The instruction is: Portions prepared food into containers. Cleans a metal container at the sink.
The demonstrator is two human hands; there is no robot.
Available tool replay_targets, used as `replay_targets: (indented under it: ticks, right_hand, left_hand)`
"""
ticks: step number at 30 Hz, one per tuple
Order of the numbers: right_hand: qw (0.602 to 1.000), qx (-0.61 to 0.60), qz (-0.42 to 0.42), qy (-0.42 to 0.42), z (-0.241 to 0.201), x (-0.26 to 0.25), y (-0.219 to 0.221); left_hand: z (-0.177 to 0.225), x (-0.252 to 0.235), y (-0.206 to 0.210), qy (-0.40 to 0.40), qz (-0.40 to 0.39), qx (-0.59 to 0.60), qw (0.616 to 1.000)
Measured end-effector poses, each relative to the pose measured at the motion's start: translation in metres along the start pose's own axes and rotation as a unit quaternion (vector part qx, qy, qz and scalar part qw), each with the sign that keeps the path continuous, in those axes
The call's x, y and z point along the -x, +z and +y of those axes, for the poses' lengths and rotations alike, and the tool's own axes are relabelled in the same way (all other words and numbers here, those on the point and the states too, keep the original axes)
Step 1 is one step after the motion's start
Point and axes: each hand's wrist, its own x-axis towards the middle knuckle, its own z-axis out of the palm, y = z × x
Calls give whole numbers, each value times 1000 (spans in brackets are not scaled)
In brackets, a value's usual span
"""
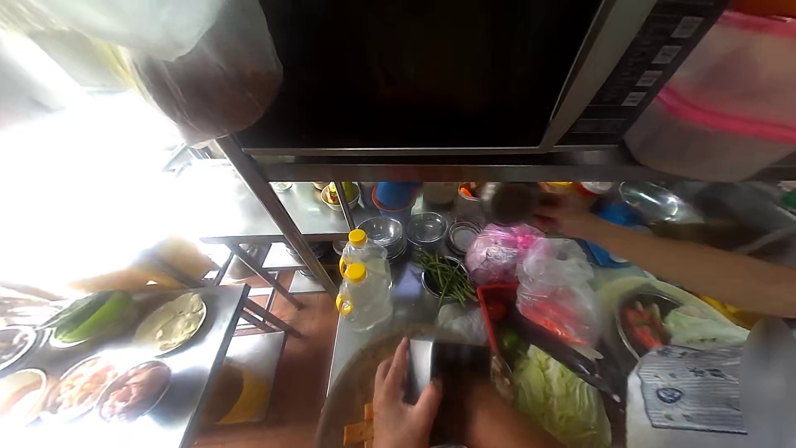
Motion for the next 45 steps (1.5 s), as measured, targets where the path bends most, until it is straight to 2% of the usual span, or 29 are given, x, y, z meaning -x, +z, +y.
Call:
replay_targets:
  ticks: [2,8,10,13,14,16,19,21,24,26,29,32,35,41,45]
  right_hand:
    - [998,-18,-6,-55,10,-2,10]
    - [991,-5,-35,-127,29,-24,18]
    - [990,-12,-51,-131,31,-30,19]
    - [995,-17,-45,-83,28,-37,20]
    - [996,-22,-9,-82,30,-39,23]
    - [982,-55,134,-126,40,-44,32]
    - [916,-115,332,-193,57,-57,40]
    - [866,-182,411,-218,67,-57,43]
    - [822,-286,441,-219,90,-54,53]
    - [835,-260,451,-177,108,-53,63]
    - [888,-58,440,-116,128,-57,82]
    - [932,86,348,-61,127,-61,94]
    - [957,115,266,-21,123,-67,105]
    - [952,149,268,-10,124,-75,116]
    - [952,104,286,-24,125,-61,104]
  left_hand:
    - [1,1,-5,-19,-14,18,1000]
    - [-4,-6,3,-40,-59,38,997]
    - [-3,-7,4,-54,-58,31,996]
    - [-2,-8,10,-69,-30,25,997]
    - [-4,-11,10,-77,-24,16,997]
    - [-11,-20,11,-95,-19,3,995]
    - [-15,-30,9,-107,-18,-6,994]
    - [-18,-32,5,-110,-17,-11,994]
    - [-22,-34,-7,-119,-10,-26,992]
    - [-25,-36,-15,-119,5,-31,992]
    - [-30,-37,-27,-128,20,-28,991]
    - [-37,-37,-31,-139,22,-16,990]
    - [-48,-34,-34,-145,28,1,989]
    - [-57,-31,-44,-148,55,-1,987]
    - [-53,-29,-51,-147,54,-2,988]
